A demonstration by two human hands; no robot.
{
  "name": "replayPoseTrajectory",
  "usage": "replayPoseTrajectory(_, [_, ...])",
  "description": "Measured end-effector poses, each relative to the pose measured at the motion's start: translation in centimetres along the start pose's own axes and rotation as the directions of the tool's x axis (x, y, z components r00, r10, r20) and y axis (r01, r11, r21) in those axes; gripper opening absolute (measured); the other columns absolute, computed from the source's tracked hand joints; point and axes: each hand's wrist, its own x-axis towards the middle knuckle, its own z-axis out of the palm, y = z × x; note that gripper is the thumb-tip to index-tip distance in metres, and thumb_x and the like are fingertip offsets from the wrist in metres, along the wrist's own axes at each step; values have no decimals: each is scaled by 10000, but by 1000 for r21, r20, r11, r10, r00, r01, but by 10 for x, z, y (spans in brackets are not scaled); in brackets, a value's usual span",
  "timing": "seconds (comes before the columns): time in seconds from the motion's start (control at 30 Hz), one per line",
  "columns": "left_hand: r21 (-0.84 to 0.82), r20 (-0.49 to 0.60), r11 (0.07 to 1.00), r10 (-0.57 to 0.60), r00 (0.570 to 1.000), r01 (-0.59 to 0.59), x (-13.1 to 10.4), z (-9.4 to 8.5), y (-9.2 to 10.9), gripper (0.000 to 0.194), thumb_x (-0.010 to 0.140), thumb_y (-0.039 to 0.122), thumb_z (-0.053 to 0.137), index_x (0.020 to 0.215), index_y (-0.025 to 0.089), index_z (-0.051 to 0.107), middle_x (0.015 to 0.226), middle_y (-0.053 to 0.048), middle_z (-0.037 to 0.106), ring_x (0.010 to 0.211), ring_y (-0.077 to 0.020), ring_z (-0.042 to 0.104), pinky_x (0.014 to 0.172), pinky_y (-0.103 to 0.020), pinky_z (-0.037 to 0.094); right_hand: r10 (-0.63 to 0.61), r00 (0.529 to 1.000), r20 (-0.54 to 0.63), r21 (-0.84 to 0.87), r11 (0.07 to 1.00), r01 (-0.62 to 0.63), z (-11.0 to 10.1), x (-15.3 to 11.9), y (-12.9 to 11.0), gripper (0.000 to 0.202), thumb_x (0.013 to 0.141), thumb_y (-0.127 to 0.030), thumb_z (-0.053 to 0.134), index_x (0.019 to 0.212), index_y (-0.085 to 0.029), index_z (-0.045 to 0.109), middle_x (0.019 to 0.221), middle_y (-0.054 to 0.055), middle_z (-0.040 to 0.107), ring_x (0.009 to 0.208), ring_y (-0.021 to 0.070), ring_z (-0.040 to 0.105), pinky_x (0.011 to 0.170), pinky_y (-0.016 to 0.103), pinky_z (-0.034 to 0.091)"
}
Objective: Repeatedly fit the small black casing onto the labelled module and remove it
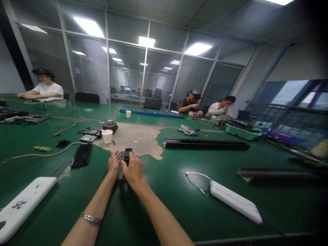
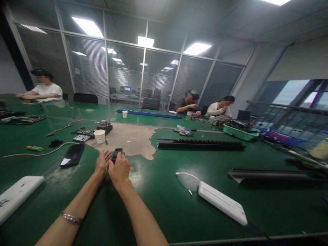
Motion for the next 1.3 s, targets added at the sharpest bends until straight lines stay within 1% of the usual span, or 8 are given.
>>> replayPoseTrajectory(0.27, [32,6,999,-4,1000,4,-2,0,2,731,857,633,230,1305,98,449,1316,-186,482,1214,-216,459,1008,-337,341,14,999,37,-19,1000,-13,13,-17,8,469,796,-320,583,1217,-145,472,1031,135,610,935,252,596,803,334,450])
replayPoseTrajectory(0.47, [33,28,999,5,1000,-6,-4,1,3,730,858,632,237,1310,98,444,1335,-181,464,1217,-216,456,1009,-333,340,-21,999,-36,90,996,24,22,-25,20,756,750,-340,636,1368,-63,302,1299,219,461,1190,294,460,963,372,383])
replayPoseTrajectory(0.57, [32,23,999,21,1000,-22,-5,2,2,726,857,629,249,1306,95,450,1331,-184,467,1213,-212,460,1014,-328,333,15,1000,0,109,994,-15,23,-21,17,718,760,-318,625,1358,-67,318,1230,207,530,1110,284,534,904,353,427])
replayPoseTrajectory(0.7, [20,13,999,24,1000,-25,-6,3,2,714,865,615,251,1300,89,459,1326,-191,470,1204,-214,470,1013,-329,337,102,993,65,37,994,-105,23,-16,8,602,773,-306,620,1290,-87,403,1080,193,618,946,282,623,778,340,470])
replayPoseTrajectory(0.9, [5,-17,1000,6,1000,-6,-3,5,2,675,885,576,249,1281,82,482,1301,-201,491,1190,-212,484,1007,-335,347,122,991,60,7,992,-123,23,-17,1,574,807,-310,585,1289,-66,391,1052,205,624,946,279,625,768,338,463])
replayPoseTrajectory(1.0, [-2,-11,1000,-3,1000,3,-1,4,0,686,885,581,237,1288,77,470,1300,-205,489,1194,-213,480,1010,-338,345,106,994,11,50,993,-107,14,-12,-3,551,818,-328,568,1283,-83,402,1042,179,634,943,267,625,761,317,462])
replayPoseTrajectory(1.13, [-11,24,1000,15,1000,-15,-2,1,-1,698,871,605,257,1297,91,460,1313,-194,481,1209,-211,465,1016,-337,339,73,994,-80,76,995,-67,-11,2,-1,534,827,-360,554,1281,-114,417,1034,148,644,935,250,623,769,293,451])
replayPoseTrajectory(1.3, [-3,31,1000,20,999,-20,-7,3,0,702,871,609,245,1298,95,459,1326,-195,467,1224,-211,449,1023,-334,328,102,985,-141,34,995,-98,-44,8,41,500,815,-348,544,1259,-134,456,1017,121,654,909,234,626,773,279,441])
